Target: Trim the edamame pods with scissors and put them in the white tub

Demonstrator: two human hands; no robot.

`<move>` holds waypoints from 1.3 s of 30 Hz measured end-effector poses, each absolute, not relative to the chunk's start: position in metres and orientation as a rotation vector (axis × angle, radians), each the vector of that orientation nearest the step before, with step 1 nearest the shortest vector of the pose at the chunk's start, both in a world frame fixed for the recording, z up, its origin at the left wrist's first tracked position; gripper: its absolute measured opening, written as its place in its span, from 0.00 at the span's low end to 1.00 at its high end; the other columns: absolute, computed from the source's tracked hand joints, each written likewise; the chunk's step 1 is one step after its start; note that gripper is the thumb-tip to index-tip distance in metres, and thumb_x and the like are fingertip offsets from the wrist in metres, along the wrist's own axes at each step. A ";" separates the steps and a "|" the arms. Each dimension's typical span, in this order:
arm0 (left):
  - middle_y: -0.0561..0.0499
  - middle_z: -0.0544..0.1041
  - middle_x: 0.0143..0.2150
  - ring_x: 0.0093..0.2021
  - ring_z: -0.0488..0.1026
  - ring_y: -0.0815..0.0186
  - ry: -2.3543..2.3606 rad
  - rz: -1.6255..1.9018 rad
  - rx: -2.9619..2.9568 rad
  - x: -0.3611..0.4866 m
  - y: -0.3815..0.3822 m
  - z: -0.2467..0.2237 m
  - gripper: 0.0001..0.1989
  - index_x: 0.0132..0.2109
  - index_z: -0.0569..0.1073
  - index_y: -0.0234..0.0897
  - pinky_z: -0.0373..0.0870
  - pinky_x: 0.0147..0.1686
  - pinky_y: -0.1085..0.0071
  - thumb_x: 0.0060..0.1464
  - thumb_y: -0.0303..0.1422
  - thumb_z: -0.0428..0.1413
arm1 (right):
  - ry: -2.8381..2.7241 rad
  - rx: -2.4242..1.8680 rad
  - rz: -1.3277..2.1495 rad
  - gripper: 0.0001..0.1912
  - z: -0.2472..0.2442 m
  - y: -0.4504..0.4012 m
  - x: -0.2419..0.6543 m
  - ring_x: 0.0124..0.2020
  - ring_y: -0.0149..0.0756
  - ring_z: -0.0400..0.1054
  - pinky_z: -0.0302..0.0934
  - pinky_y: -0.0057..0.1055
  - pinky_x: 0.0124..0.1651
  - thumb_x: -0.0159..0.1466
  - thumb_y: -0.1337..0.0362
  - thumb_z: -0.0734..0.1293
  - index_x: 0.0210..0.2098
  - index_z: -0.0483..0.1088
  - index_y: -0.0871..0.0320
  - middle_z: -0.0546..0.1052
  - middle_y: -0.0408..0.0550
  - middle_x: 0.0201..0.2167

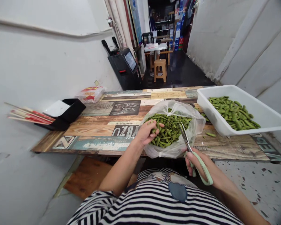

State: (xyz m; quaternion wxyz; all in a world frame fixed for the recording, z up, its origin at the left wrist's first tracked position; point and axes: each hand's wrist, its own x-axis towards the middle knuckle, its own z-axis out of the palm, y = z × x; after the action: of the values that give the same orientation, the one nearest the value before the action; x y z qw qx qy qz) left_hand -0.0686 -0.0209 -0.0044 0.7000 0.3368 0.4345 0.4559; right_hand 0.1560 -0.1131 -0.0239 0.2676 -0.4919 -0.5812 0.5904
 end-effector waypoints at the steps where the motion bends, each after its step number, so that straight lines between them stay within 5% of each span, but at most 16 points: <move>1: 0.51 0.74 0.33 0.19 0.62 0.79 0.970 1.034 0.746 -0.072 -0.018 -0.005 0.14 0.31 0.60 0.36 0.43 0.13 0.83 0.37 0.27 0.57 | -1.575 -1.316 1.596 0.23 -0.023 -0.113 0.156 0.22 0.30 0.64 0.62 0.28 0.26 0.66 0.46 0.56 0.47 0.63 0.59 0.66 0.40 0.24; 7: 0.54 0.72 0.25 0.20 0.63 0.75 1.304 0.951 1.221 -0.068 -0.025 -0.011 0.11 0.36 0.73 0.36 0.54 0.17 0.78 0.45 0.38 0.60 | -1.653 -1.369 1.570 0.21 -0.020 -0.114 0.157 0.22 0.30 0.63 0.59 0.27 0.25 0.66 0.47 0.57 0.44 0.64 0.58 0.66 0.38 0.22; 10: 0.49 0.79 0.34 0.32 0.73 0.66 1.581 0.818 1.706 -0.063 -0.033 -0.020 0.11 0.38 0.79 0.39 0.67 0.34 0.71 0.46 0.37 0.61 | -1.692 -1.398 1.542 0.19 -0.023 -0.114 0.158 0.21 0.30 0.63 0.58 0.27 0.25 0.66 0.47 0.57 0.40 0.64 0.57 0.66 0.37 0.20; 15: 0.47 0.80 0.43 0.43 0.74 0.61 1.735 0.691 1.988 -0.053 -0.037 -0.031 0.10 0.40 0.80 0.39 0.66 0.46 0.66 0.51 0.34 0.58 | -1.746 -1.436 1.523 0.19 -0.024 -0.113 0.158 0.20 0.30 0.63 0.59 0.26 0.25 0.66 0.47 0.57 0.34 0.64 0.56 0.67 0.37 0.18; 19: 0.51 0.79 0.29 0.28 0.72 0.67 1.623 0.814 1.754 -0.052 -0.031 -0.025 0.11 0.38 0.80 0.37 0.66 0.32 0.72 0.49 0.37 0.58 | -1.833 -1.480 1.472 0.20 -0.020 -0.113 0.159 0.20 0.30 0.63 0.58 0.26 0.25 0.66 0.46 0.57 0.33 0.64 0.56 0.67 0.37 0.18; 23: 0.58 0.67 0.14 0.16 0.62 0.72 1.541 0.885 1.478 -0.052 -0.026 -0.018 0.13 0.38 0.77 0.34 0.57 0.20 0.76 0.47 0.38 0.59 | -1.878 -1.515 1.422 0.20 -0.019 -0.112 0.161 0.20 0.31 0.63 0.57 0.26 0.24 0.66 0.45 0.56 0.33 0.64 0.56 0.67 0.38 0.18; 32: 0.56 0.71 0.18 0.18 0.65 0.74 1.380 0.998 1.428 -0.048 -0.027 -0.013 0.12 0.38 0.75 0.32 0.59 0.23 0.78 0.49 0.36 0.56 | -1.975 -1.499 1.356 0.18 -0.014 -0.109 0.162 0.20 0.32 0.66 0.58 0.26 0.25 0.67 0.48 0.57 0.34 0.65 0.55 0.69 0.39 0.18; 39: 0.59 0.66 0.15 0.14 0.58 0.77 1.188 0.923 1.161 -0.043 -0.033 -0.003 0.18 0.42 0.71 0.31 0.48 0.16 0.80 0.46 0.38 0.60 | -2.080 -1.518 1.224 0.17 0.002 -0.106 0.158 0.22 0.35 0.68 0.58 0.27 0.27 0.67 0.50 0.57 0.44 0.66 0.55 0.70 0.40 0.18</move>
State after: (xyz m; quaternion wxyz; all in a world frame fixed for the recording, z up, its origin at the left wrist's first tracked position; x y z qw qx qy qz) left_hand -0.0429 -0.0333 -0.0026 0.5817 0.4970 0.5086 0.3949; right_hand 0.1578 -0.1064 0.0019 0.1450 -0.5267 -0.7219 0.4247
